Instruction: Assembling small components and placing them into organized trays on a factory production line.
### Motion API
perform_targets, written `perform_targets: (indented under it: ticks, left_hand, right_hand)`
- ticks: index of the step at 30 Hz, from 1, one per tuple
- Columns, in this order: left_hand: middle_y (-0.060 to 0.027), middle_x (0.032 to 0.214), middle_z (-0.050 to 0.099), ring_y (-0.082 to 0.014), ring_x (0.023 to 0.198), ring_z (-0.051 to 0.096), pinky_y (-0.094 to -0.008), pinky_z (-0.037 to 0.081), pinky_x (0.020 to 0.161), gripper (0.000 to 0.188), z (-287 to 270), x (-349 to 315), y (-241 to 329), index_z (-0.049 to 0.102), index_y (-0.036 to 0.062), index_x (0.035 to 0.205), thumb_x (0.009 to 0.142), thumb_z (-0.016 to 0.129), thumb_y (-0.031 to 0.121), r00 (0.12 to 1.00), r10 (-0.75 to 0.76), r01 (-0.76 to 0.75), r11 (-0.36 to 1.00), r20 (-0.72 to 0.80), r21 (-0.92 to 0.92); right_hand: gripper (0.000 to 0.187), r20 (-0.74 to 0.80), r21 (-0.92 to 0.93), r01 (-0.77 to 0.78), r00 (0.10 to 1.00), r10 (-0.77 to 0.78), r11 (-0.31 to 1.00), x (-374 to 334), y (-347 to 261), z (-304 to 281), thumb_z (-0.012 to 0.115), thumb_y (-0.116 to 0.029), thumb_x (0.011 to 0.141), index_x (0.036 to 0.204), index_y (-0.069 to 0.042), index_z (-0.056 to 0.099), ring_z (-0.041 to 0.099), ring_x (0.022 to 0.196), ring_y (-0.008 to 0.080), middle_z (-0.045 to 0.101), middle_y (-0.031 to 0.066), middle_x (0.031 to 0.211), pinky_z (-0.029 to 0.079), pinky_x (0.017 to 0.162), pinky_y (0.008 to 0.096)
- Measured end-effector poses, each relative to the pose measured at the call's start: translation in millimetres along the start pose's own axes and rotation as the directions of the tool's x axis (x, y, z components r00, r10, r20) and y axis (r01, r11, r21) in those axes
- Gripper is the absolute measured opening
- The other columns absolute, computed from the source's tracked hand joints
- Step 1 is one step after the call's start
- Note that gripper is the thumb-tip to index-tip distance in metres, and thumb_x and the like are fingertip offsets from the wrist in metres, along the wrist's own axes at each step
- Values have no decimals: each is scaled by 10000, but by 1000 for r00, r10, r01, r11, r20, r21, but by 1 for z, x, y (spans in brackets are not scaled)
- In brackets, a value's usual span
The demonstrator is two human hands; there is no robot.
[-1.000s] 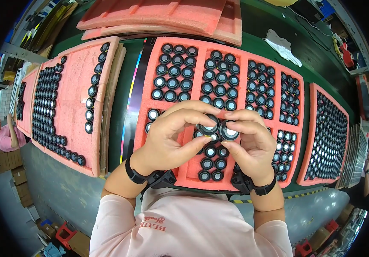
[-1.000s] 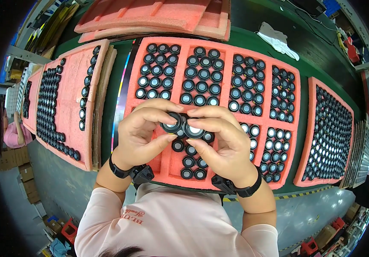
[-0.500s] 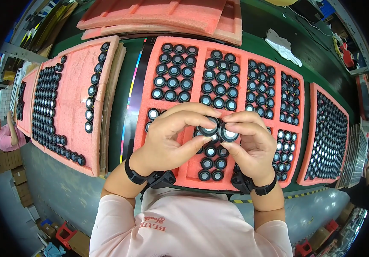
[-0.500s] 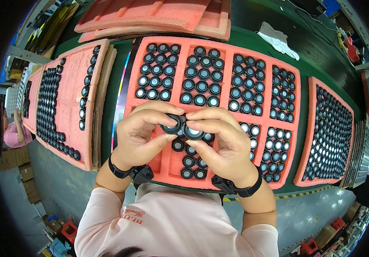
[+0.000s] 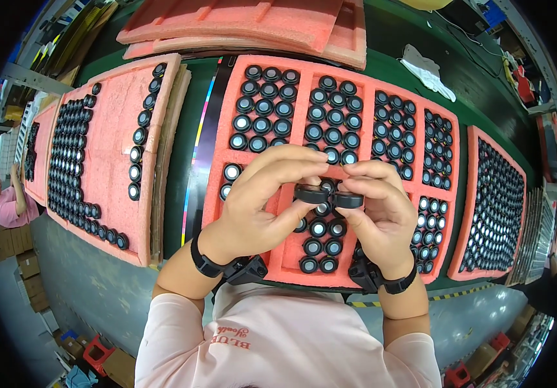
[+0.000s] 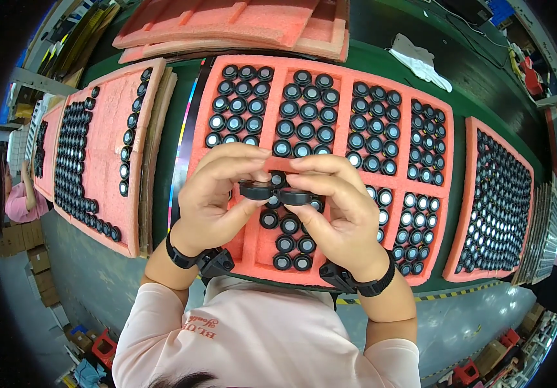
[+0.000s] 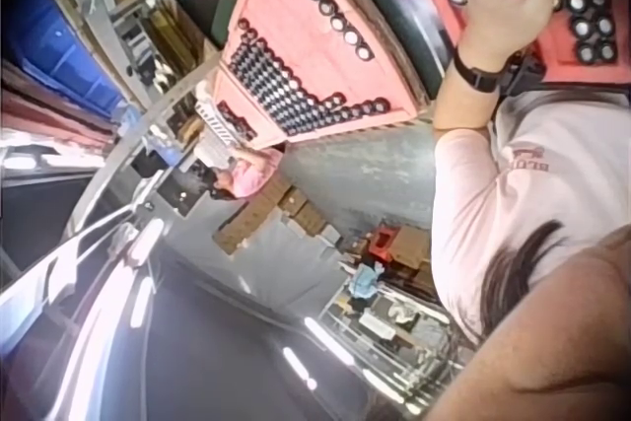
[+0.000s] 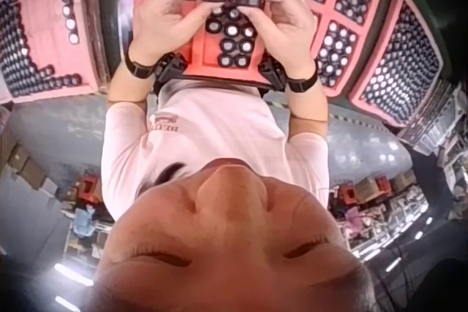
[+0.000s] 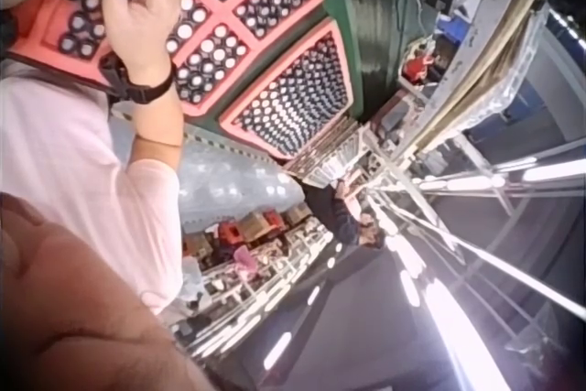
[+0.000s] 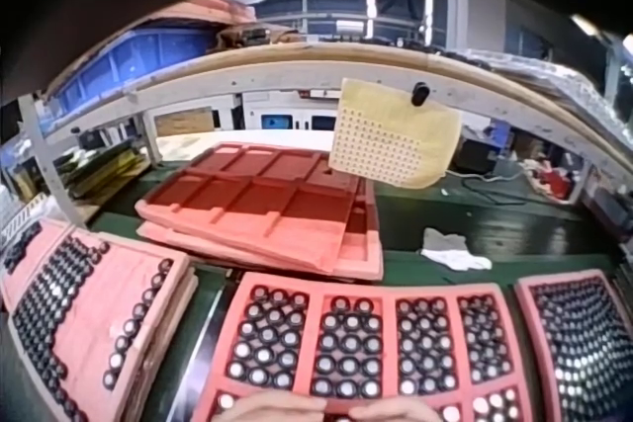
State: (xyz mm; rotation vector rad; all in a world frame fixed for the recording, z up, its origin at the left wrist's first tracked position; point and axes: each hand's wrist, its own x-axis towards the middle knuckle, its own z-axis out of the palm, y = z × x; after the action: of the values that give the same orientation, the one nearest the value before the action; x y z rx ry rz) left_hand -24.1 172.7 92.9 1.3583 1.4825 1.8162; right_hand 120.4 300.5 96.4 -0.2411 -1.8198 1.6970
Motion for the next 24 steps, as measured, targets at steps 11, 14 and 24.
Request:
perform_targets:
  ticks: [11, 14, 24]
  left_hand:
    - [-160, 1061, 584, -200, 859, 593, -298, 500, 740, 265, -10, -1, 7, 650, -12, 1029, 768, 689, -37, 984, 175, -176, 960, 22, 219]
    - [-135, 962, 604, -206, 835, 588, -288, 479, 719, 273, -21, -11, 26, 659, -4, 1032, 762, 701, -9, 988, 129, -146, 949, 79, 280]
    - [-100, 934, 618, -180, 792, 578, -285, 474, 678, 307, -96, -100, 59, 598, 23, 1096, 794, 655, 17, 911, -121, 336, 773, -395, 538]
  right_hand:
    - [247, 182, -111, 100, 980, -78, 989, 3, 6, -4, 631, 47, 809, 1053, 40, 595, 574, 954, 177, 539, 141, 1122, 498, 817, 286]
    - [201, 159, -65, -33, 986, 43, 997, -2, -2, 2, 607, -43, 855, 1042, 25, 584, 567, 880, 154, 572, 99, 1003, 474, 759, 256]
    - [242, 71, -65, -313, 946, 317, 948, -8, -11, 8, 588, -106, 883, 1084, 11, 520, 523, 732, 94, 557, 35, 857, 440, 656, 218]
